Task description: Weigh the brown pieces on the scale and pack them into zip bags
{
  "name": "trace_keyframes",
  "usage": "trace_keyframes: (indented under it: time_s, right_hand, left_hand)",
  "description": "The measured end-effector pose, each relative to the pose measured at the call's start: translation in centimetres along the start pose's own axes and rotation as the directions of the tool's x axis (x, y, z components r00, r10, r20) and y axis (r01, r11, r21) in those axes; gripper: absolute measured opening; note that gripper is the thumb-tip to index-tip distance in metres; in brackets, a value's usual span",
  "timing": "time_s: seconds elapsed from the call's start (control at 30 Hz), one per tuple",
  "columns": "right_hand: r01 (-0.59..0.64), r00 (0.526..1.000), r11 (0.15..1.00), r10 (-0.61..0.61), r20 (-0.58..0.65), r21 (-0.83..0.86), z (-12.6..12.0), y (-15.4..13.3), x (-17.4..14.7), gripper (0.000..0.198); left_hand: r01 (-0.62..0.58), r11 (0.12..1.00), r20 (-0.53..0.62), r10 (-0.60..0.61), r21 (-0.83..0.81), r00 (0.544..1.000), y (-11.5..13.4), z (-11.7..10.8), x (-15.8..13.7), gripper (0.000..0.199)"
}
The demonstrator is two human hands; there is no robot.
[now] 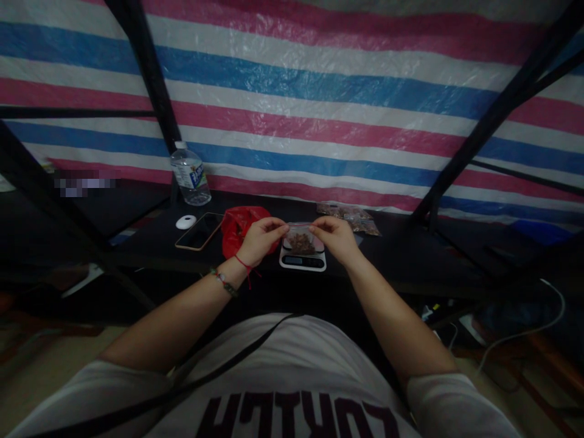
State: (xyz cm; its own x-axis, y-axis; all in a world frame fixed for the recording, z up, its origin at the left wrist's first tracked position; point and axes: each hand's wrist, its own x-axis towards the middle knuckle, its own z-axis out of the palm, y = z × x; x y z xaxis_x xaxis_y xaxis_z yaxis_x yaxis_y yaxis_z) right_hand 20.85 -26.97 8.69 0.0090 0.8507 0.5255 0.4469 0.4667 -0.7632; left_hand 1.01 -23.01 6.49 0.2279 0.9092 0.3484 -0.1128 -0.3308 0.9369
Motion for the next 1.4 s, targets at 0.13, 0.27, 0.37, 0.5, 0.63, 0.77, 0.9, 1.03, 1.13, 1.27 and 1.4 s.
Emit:
trace_keyframes:
  time_s: [0.13, 0.27, 0.37, 0.5, 0.63, 0.77, 0.9, 1.03, 1.13, 1.27, 1.4]
  right_hand:
    - [-0.009, 1.0, 0.999, 0.009, 0.0, 0.034, 0.3, -0.3, -0.2, 0.018]
    - [-0.031, 1.0, 0.997, 0.031, -0.003, 0.069, 0.7, -0.3, -0.3, 0.02]
    - [-0.045, 0.999, 0.995, 0.045, 0.009, 0.086, 1.0, -0.2, -0.4, 0.02]
    - [-0.057, 0.998, 0.994, 0.055, 0.028, 0.094, 1.2, -0.2, -0.6, 0.022]
    - [-0.041, 0.999, 0.995, 0.04, 0.012, 0.086, 1.3, -0.4, -0.7, 0.02]
    - [-0.022, 1.0, 0.998, 0.021, 0.021, 0.067, 1.5, -0.8, -0.8, 0.018]
    - [0.003, 1.0, 1.0, -0.003, 0.007, 0.028, 2.0, -0.8, -1.0, 0.018]
    - [-0.001, 0.999, 1.0, 0.0, 0.054, 0.018, 2.2, -0.5, -1.1, 0.017]
    - [0.018, 0.996, 1.0, -0.018, 0.085, 0.004, 2.3, -0.6, -1.1, 0.014]
    - [0.052, 0.994, 0.998, -0.048, 0.095, -0.039, 2.5, -0.8, -1.3, 0.012]
    - [0.057, 0.994, 0.995, -0.05, 0.093, -0.08, 2.3, -0.6, -1.1, 0.011]
  left_hand:
    - [-0.006, 0.999, 0.009, 0.006, 0.051, 1.0, -0.2, 0.0, 0.0, 0.036]
    - [-0.024, 0.995, 0.051, 0.019, 0.102, 0.999, -0.5, -0.3, 0.1, 0.035]
    - [-0.061, 0.984, 0.074, 0.049, 0.167, 0.996, -0.5, -0.4, 0.2, 0.032]
    - [-0.102, 0.959, 0.102, 0.077, 0.264, 0.992, -0.1, -0.5, 0.0, 0.03]
    - [-0.147, 0.937, 0.131, 0.11, 0.317, 0.985, 0.4, -0.5, -0.4, 0.032]
    - [-0.204, 0.915, 0.192, 0.143, 0.349, 0.971, 0.9, -0.3, -0.7, 0.031]
    - [-0.232, 0.886, 0.197, 0.164, 0.401, 0.966, 1.2, -0.2, -0.9, 0.029]
    - [-0.233, 0.884, 0.2, 0.163, 0.404, 0.966, 1.2, -0.1, -1.0, 0.028]
    - [-0.255, 0.878, 0.255, 0.159, 0.406, 0.954, 1.0, -0.1, -1.1, 0.027]
    - [-0.322, 0.808, 0.291, 0.195, 0.494, 0.936, 0.5, 0.0, -1.1, 0.027]
    - [-0.339, 0.781, 0.309, 0.197, 0.524, 0.931, 0.4, -0.5, -0.7, 0.027]
